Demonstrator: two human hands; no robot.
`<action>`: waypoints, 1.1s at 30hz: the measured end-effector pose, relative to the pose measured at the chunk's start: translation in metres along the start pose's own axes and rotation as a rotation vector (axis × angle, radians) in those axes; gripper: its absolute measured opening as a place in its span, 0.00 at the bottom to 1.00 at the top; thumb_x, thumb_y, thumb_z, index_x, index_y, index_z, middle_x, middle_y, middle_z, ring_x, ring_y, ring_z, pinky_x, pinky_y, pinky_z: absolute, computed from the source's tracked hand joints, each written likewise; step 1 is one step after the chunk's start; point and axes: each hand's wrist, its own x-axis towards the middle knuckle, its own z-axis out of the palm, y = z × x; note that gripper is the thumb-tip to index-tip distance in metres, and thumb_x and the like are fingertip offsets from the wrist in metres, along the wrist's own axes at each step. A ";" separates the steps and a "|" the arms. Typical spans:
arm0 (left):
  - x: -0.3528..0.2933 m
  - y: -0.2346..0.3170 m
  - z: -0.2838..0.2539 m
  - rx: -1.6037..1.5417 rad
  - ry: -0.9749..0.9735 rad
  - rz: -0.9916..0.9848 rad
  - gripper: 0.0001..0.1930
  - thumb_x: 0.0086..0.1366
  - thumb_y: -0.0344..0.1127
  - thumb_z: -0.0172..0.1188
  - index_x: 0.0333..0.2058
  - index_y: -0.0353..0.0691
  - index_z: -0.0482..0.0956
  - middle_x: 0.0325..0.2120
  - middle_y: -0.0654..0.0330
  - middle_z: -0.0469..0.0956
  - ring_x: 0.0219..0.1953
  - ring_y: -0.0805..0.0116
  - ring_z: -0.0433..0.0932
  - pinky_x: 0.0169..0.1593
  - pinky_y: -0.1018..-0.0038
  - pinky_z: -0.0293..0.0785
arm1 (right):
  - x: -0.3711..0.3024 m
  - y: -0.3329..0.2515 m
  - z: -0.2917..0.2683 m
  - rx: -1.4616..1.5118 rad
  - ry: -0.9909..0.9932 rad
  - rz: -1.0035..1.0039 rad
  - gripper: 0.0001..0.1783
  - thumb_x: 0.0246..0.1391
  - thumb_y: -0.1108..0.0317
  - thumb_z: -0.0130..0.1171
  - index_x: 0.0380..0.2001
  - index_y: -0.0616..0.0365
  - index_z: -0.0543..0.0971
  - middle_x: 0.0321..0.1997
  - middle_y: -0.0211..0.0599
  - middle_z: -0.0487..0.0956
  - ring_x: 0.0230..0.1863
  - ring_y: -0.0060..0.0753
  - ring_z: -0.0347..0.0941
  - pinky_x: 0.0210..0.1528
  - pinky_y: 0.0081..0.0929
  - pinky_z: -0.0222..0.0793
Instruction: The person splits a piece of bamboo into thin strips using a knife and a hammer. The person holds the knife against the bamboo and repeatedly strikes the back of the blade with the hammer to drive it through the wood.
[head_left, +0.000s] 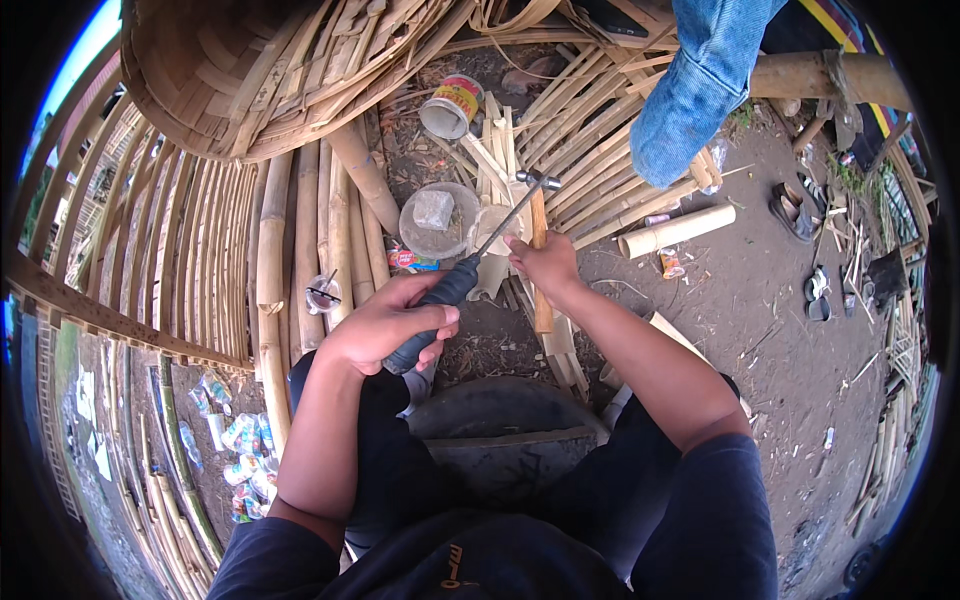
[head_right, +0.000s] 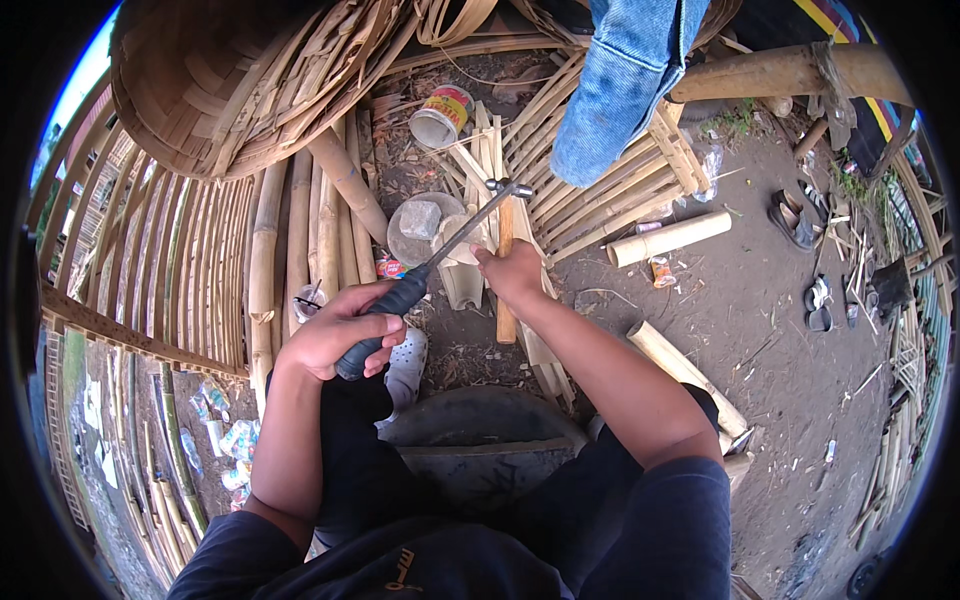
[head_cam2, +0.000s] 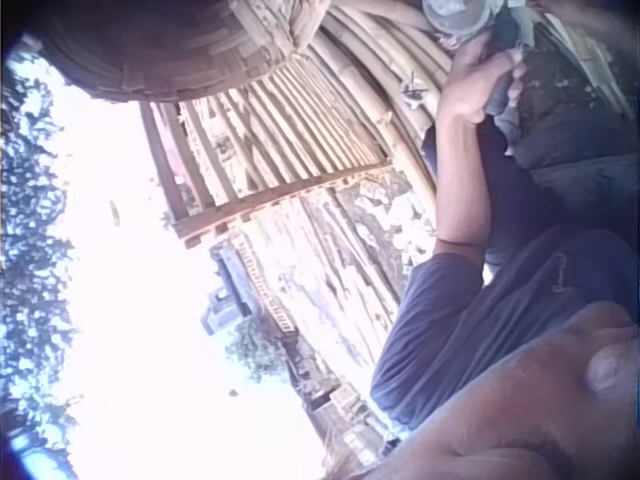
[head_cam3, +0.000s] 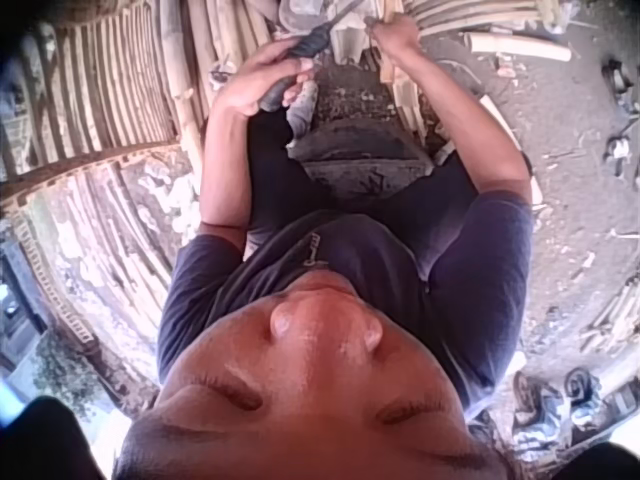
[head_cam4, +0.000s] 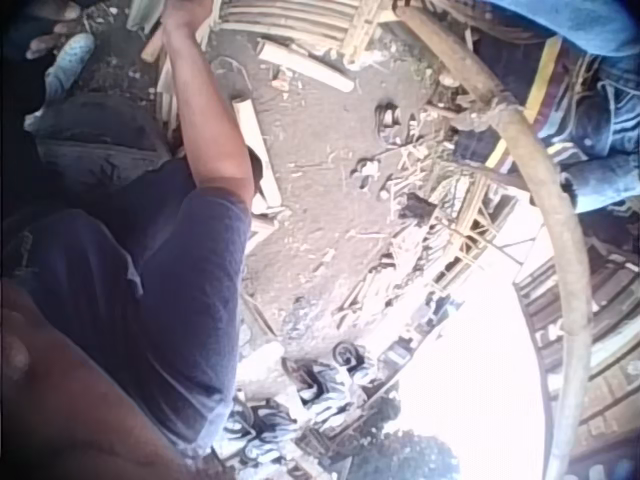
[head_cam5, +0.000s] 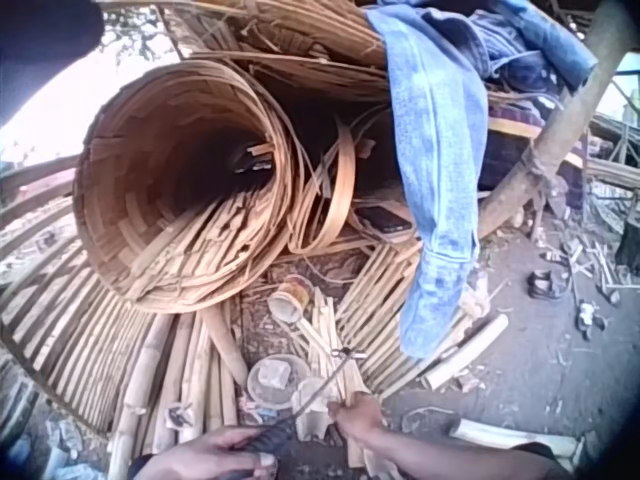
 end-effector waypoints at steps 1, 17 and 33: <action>0.000 0.000 0.000 0.003 -0.004 0.003 0.16 0.61 0.29 0.57 0.46 0.31 0.67 0.22 0.62 0.69 0.15 0.77 0.68 0.18 0.79 0.65 | 0.002 0.003 0.001 -0.003 0.027 -0.015 0.25 0.51 0.66 0.67 0.37 0.79 0.68 0.28 0.43 0.77 0.25 0.27 0.76 0.27 0.20 0.73; -0.004 -0.003 -0.005 -0.046 -0.026 0.017 0.19 0.62 0.29 0.56 0.51 0.31 0.66 0.21 0.63 0.68 0.15 0.77 0.67 0.18 0.80 0.65 | 0.011 0.009 0.003 0.006 0.067 -0.019 0.18 0.50 0.64 0.68 0.28 0.69 0.74 0.23 0.40 0.78 0.22 0.26 0.74 0.24 0.23 0.70; -0.005 -0.004 -0.011 -0.020 -0.026 -0.050 0.18 0.63 0.33 0.57 0.49 0.32 0.68 0.25 0.60 0.73 0.21 0.74 0.73 0.22 0.79 0.69 | 0.012 0.005 0.006 0.018 0.097 -0.012 0.18 0.50 0.62 0.68 0.23 0.67 0.74 0.20 0.41 0.78 0.20 0.26 0.74 0.22 0.27 0.68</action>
